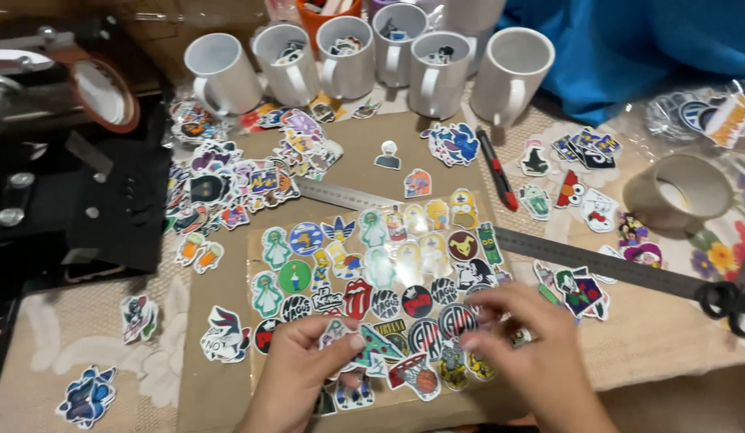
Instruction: The person sorts through a large pile of stickers on a table, picking them up and placing them into white mugs. They also use scissors to trim the edges of some stickers and arrange them on a cardboard sheet.
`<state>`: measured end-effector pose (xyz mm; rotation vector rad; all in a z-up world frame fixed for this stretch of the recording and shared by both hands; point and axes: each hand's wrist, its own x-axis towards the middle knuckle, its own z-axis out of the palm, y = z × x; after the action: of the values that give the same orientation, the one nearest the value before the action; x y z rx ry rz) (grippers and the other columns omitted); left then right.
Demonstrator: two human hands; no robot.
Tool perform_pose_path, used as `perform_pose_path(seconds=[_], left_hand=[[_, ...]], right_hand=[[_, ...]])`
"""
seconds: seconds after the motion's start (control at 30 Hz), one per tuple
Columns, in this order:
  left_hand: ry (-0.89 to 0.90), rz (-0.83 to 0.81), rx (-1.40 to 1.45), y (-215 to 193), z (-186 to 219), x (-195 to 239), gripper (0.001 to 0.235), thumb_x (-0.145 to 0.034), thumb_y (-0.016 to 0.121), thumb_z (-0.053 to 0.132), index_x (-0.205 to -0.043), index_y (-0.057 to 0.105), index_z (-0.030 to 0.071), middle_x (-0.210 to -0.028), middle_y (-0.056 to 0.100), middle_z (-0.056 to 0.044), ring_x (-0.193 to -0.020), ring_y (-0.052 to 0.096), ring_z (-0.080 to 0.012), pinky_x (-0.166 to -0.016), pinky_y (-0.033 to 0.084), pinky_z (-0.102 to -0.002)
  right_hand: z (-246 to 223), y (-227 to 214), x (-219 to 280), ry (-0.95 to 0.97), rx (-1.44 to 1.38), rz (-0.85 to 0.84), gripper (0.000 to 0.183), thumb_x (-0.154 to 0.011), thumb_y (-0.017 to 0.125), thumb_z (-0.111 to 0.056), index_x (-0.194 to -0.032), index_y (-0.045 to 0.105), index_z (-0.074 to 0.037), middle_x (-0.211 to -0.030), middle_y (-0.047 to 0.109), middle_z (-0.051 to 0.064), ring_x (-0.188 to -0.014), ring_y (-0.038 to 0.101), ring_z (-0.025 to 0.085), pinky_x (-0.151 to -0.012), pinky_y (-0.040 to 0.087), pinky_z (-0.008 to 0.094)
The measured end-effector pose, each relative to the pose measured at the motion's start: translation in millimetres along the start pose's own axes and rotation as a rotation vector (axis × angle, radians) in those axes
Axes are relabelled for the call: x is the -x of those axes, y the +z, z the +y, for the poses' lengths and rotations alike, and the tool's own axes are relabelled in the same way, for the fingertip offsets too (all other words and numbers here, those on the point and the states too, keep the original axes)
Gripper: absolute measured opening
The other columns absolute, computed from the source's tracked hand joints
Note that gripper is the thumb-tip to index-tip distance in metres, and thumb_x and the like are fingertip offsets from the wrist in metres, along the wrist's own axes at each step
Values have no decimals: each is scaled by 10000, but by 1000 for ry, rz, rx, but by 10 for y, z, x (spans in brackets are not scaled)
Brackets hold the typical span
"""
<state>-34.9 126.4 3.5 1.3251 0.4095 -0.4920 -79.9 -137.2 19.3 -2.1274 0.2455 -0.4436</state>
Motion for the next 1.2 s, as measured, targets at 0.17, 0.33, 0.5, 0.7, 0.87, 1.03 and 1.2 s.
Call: perform_pose_path(seconds=[0.17, 0.33, 0.5, 0.7, 0.87, 1.03, 1.2], left_hand=[[68, -125, 104, 46, -107, -31, 221, -762, 798, -63, -973, 769, -120, -919, 761, -212, -631, 671, -261, -388, 576, -326], [8, -187, 146, 36, 50, 103, 329, -881, 679, 94, -1145, 757, -88, -1017, 748, -175, -835, 697, -221, -631, 666, -369], [-11, -222, 179, -10, 36, 81, 342, -874, 669, 23, -1202, 733, -44, -1121, 777, -196, -787, 726, -249, -718, 635, -343], [83, -172, 143, -19, -17, 42, 260, -850, 728, 2, -1099, 780, -56, -849, 746, -179, -700, 734, -230, -576, 640, -332], [255, -236, 2, -1, -103, 14, 321, -788, 792, 87, -1095, 796, -7, -1000, 773, -123, -942, 718, -166, -863, 590, -291], [141, -347, 155, -62, -206, 3, 503, -795, 754, -17, -1290, 666, -44, -1140, 716, -186, -867, 695, -207, -683, 676, -367], [85, -322, 97, -45, -178, 16, 554, -800, 725, -40, -1344, 630, 10, -1357, 666, -215, -770, 798, -295, -705, 675, -304]], right_hand=[[-339, 541, 44, 241, -306, -475, 285, -695, 893, -131, -971, 828, -103, -720, 804, 26, -516, 683, 81, -380, 634, 243], [-170, 597, 38, 411, -435, -417, 249, -718, 856, -12, -965, 840, 9, -801, 854, 130, -677, 779, 174, -629, 642, 273], [-58, 536, 35, 486, -534, -320, 259, -741, 817, 52, -1000, 812, 70, -793, 801, 183, -692, 723, 206, -635, 633, 315], [-215, 422, 97, 335, -834, -586, 90, -864, 720, -32, -873, 698, 55, -732, 703, 165, -530, 675, 254, -488, 610, 397], [26, 608, 211, 410, -528, -375, 150, -755, 826, 37, -897, 777, 49, -770, 799, 128, -642, 762, 194, -609, 634, 290], [-75, 542, 131, 392, -594, -276, 264, -781, 770, 67, -1044, 748, 56, -837, 755, 153, -769, 717, 200, -696, 617, 304], [-31, 527, 125, 411, -605, -245, 298, -802, 748, 61, -1099, 727, 56, -833, 708, 149, -756, 683, 204, -675, 598, 314]])
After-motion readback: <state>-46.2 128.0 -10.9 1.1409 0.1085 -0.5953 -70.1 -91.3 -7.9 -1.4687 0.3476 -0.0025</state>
